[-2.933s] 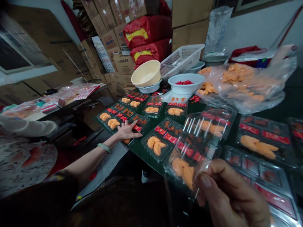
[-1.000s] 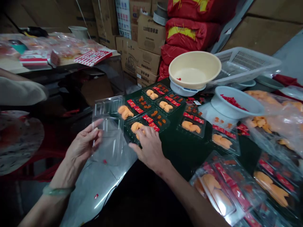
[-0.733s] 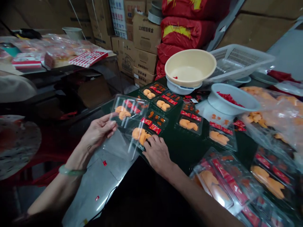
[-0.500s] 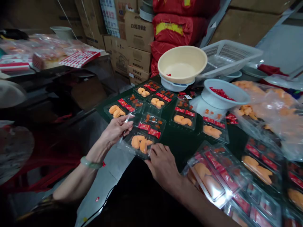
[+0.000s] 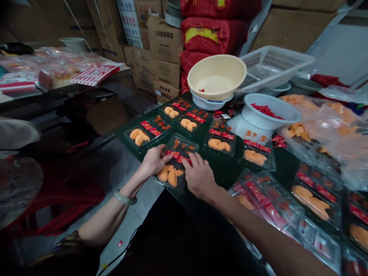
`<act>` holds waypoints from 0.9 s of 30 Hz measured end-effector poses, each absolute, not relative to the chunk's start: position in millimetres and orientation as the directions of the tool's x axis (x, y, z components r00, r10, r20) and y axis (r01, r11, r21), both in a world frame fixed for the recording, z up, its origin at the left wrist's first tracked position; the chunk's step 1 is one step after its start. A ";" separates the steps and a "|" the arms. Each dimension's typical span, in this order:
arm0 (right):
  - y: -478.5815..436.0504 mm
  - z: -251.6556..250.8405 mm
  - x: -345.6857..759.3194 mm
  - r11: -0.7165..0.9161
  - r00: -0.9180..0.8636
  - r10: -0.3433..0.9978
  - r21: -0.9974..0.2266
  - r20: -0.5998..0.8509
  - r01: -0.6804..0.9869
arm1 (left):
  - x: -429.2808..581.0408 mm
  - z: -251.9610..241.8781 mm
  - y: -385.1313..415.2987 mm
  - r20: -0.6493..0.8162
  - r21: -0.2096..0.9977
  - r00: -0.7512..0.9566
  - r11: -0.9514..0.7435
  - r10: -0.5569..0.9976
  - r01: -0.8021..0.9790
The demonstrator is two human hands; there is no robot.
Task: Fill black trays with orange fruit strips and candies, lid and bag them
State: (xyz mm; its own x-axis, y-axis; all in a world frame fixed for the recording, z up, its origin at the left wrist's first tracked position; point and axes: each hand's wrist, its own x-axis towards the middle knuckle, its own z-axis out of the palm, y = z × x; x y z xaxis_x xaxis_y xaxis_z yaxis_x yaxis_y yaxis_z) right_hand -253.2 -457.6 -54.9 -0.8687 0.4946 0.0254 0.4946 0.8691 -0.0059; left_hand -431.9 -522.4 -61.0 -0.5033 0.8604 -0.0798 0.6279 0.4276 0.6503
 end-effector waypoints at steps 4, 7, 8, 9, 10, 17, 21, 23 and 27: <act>-454.4 -66.3 -260.4 0.863 -0.862 0.505 0.020 -0.050 0.505 | -435.0 -72.4 -527.7 0.124 0.393 -0.470 0.391 0.874 0.832; -453.8 -72.3 -260.7 0.847 -0.847 0.529 -0.021 -0.057 0.531 | -445.1 -91.5 -528.3 0.199 0.438 -0.340 0.228 0.919 0.870; -451.7 -73.9 -260.9 0.845 -0.846 0.530 -0.048 -0.055 0.533 | -448.5 -97.0 -527.1 0.215 0.466 -0.301 0.173 0.929 0.868; -448.2 -75.1 -261.4 0.843 -0.847 0.529 -0.082 -0.049 0.531 | -451.3 -101.2 -525.3 0.228 0.491 -0.264 0.124 0.937 0.863; -443.6 -75.9 -262.1 0.841 -0.849 0.527 -0.121 -0.040 0.528 | -453.1 -103.7 -523.0 0.234 0.510 -0.225 0.077 0.946 0.856; -418.7 -65.5 -264.8 0.843 -0.866 0.500 -0.221 -0.010 0.490 | -442.2 -102.9 -512.7 0.227 0.438 -0.044 -0.062 0.973 0.897; -420.8 -60.0 -257.4 0.852 -0.867 0.499 -0.181 -0.004 0.491 | -436.2 -113.6 -508.9 0.312 0.353 0.016 -0.131 0.950 0.926; -421.6 -60.5 -249.7 0.848 -0.858 0.514 -0.161 0.011 0.505 | -432.2 -119.0 -505.0 0.329 0.319 0.055 -0.166 0.943 0.933; -420.2 -62.2 -228.1 0.839 -0.845 0.533 -0.147 0.029 0.524 | -419.6 -125.7 -497.3 0.345 0.298 0.098 -0.208 0.933 0.931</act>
